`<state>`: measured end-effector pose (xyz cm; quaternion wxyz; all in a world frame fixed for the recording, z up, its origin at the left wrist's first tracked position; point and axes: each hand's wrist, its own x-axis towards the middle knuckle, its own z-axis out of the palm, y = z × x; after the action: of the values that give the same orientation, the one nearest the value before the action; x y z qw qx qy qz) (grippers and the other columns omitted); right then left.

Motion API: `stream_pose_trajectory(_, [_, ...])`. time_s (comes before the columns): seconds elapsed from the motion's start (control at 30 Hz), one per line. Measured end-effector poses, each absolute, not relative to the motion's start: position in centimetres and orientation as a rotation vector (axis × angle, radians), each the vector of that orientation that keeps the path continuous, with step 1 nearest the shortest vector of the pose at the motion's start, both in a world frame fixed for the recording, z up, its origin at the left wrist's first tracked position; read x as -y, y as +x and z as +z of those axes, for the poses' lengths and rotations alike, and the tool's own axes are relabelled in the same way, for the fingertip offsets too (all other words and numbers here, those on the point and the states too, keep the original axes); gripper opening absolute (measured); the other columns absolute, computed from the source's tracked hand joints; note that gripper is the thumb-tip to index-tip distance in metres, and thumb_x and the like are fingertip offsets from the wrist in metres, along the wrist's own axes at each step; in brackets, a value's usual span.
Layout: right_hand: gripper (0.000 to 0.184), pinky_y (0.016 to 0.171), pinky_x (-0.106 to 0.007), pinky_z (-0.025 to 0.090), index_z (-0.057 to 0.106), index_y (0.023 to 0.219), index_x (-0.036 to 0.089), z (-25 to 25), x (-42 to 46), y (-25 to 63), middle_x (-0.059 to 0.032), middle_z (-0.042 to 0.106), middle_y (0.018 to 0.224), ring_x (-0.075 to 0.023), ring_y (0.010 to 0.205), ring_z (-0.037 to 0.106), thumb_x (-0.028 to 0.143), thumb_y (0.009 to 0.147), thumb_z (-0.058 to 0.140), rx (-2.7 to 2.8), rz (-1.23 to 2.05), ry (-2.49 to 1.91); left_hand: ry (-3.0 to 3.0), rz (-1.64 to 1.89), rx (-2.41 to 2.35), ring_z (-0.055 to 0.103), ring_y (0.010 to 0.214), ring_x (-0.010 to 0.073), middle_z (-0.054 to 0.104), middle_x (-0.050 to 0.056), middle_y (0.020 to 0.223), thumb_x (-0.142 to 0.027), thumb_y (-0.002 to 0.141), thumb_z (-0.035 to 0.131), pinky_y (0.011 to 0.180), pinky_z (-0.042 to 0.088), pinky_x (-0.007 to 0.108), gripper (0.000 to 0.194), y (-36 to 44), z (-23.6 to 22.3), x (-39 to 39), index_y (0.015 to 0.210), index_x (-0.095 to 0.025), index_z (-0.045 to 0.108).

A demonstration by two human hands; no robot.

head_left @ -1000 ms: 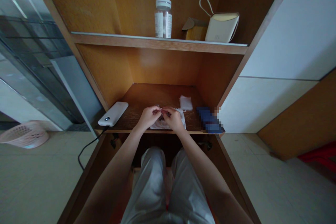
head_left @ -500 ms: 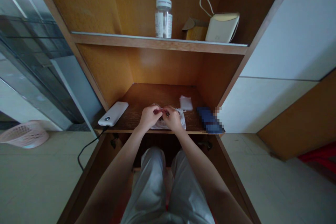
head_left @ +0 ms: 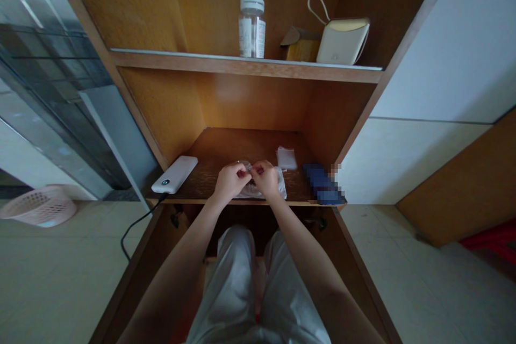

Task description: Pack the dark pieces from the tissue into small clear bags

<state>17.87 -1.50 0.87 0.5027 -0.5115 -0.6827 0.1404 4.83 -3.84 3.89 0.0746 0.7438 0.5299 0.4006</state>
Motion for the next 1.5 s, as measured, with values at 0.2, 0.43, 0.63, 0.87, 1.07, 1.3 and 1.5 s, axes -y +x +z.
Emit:
stream_pose_trajectory(0.2, [0.012,0.069,-0.025,0.049,0.057,0.089,0.018,1.0,1.9,18.3,-0.0055,0.061,0.094,-0.0146,0.079,0.061,0.017,0.08,0.049,1.741,0.291,-1.126,2.226,1.132,-1.71,0.057,0.061,0.0148,0.064,0.0,0.064,-0.025,0.072,0.055,0.062,0.038,0.026,0.011,4.6,3.8,3.7,0.065,-0.019,0.062])
stream_pose_trajectory(0.43, [0.024,0.094,-0.038,0.043,0.064,0.103,0.023,2.1,2.2,19.1,-0.0068,0.053,0.127,-0.0215,0.113,0.051,0.016,0.084,0.051,2.147,0.048,-0.971,2.26,0.954,-1.832,0.06,0.071,0.0179,0.067,0.0,0.07,-0.027,0.072,0.053,0.074,0.036,0.032,0.014,4.5,4.8,4.4,0.064,-0.019,0.061])
stream_pose_trajectory(0.63, [0.034,0.095,-0.048,0.038,0.061,0.114,0.027,3.6,1.5,20.1,-0.0044,0.041,0.141,-0.027,0.117,0.047,0.025,0.081,0.061,2.397,-0.101,-0.97,2.265,0.914,-1.818,0.06,0.074,0.0187,0.067,-0.001,0.071,-0.026,0.072,0.051,0.081,0.033,0.036,0.014,4.2,4.9,4.3,0.064,-0.019,0.06])
stream_pose_trajectory(0.87, [0.041,0.096,-0.05,0.037,0.061,0.115,0.031,4.1,0.9,21.1,-0.004,0.041,0.141,-0.0279,0.122,0.043,0.029,0.075,0.069,2.325,-0.037,-1.025,2.359,1.125,-1.784,0.055,0.098,0.0269,0.063,0.006,0.1,-0.038,0.068,0.066,0.089,0.034,0.044,0.029,3.6,3.8,4.3,0.091,-0.021,0.058])
stream_pose_trajectory(1.07, [0.043,0.098,-0.048,0.038,0.062,0.113,0.03,3.8,0.3,21.4,-0.0048,0.045,0.138,-0.0254,0.122,0.046,0.032,0.072,0.071,2.254,0.179,-0.966,2.64,1.056,-1.514,0.034,0.129,0.0323,0.049,0.011,0.132,-0.041,0.067,0.071,0.106,0.014,0.055,0.069,2.3,2.4,3.2,0.127,-0.024,0.043])
stream_pose_trajectory(1.3, [0.035,0.087,-0.032,0.048,0.064,0.111,0.023,2.4,-0.4,21.0,-0.005,0.069,0.106,-0.0171,0.095,0.064,0.023,0.076,0.065,2.159,0.533,-0.816,2.677,1.108,-1.392,0.046,0.115,0.0273,0.055,0.009,0.118,-0.045,0.07,0.068,0.106,0.025,0.047,0.059,1.4,2.3,2.2,0.121,-0.022,0.049])
stream_pose_trajectory(1.5, [0.035,0.069,-0.024,0.05,0.063,0.111,0.018,1.7,-0.7,20.6,-0.002,0.071,0.085,-0.0119,0.071,0.064,0.015,0.077,0.057,2.081,0.755,-0.868,2.571,1.171,-1.358,0.049,0.107,0.0245,0.053,0.008,0.111,-0.039,0.07,0.068,0.094,0.039,0.038,0.055,1.8,2.0,2.3,0.119,-0.023,0.049])
